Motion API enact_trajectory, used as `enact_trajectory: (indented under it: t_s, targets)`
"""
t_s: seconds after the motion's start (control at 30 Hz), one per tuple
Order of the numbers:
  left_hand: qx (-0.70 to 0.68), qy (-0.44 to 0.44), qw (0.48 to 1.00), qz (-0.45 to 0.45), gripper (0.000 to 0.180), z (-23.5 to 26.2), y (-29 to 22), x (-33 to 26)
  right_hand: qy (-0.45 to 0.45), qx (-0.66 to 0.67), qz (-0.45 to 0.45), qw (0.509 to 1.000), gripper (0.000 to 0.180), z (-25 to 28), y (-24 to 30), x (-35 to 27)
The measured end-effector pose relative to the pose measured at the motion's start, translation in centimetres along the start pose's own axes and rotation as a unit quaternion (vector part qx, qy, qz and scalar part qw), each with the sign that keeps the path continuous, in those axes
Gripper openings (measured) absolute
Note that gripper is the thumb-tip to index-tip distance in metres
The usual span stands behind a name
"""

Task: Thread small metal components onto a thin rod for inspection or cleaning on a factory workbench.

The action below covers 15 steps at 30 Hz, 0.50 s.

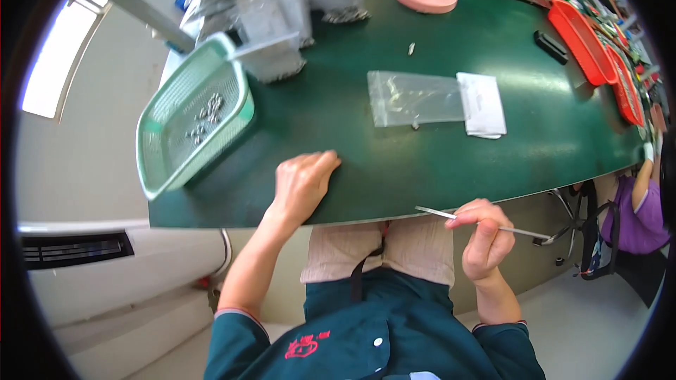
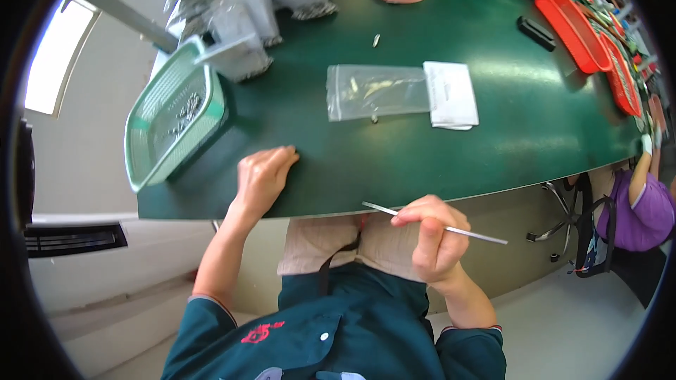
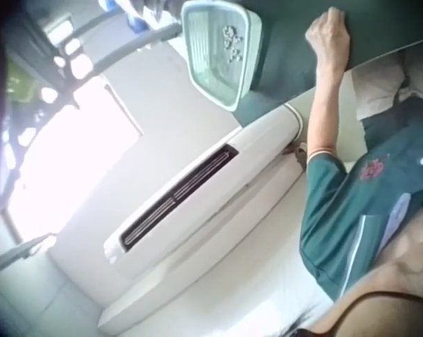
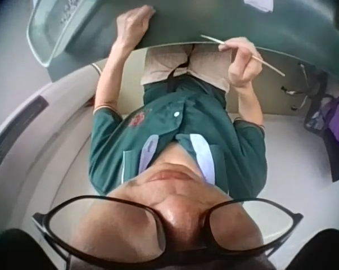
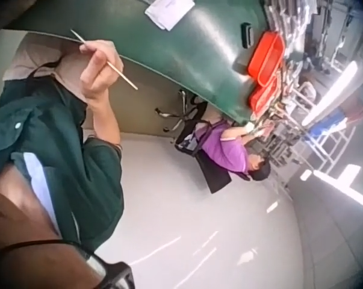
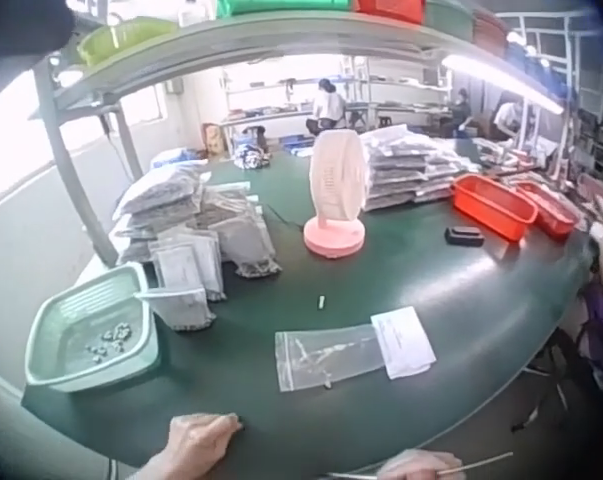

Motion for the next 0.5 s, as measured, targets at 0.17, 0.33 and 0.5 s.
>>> enact_trajectory:
  t_s: [0.17, 0.33, 0.5]
  targets:
    - [-0.024, -0.072, 0.997, 0.026, 0.009, 1.6, -0.4, 1.1, -0.008, 0.011, 0.0, 1.0, 0.038, 0.6, -0.4, -0.3]
    - [-0.041, -0.031, 0.999, 0.0, 0.008, 1.2, 0.4, -0.2, -0.002, 0.008, -0.018, 1.0, 0.037, 0.4, -1.0, -0.8]
    - [-0.014, 0.034, 0.999, 0.006, 0.01, 0.7, 0.2, -1.1, 0.005, 0.007, -0.019, 1.0, 0.037, 0.0, -0.6, -0.9]
Point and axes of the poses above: each hand's wrist, its own x-axis towards the middle knuckle, its own z-axis out of the back of the hand, y = z × x, the point moved 4 cm from there along x, towards the middle knuckle, and after that the axes turned 11 degrees about -y, right-handed, at the moved point
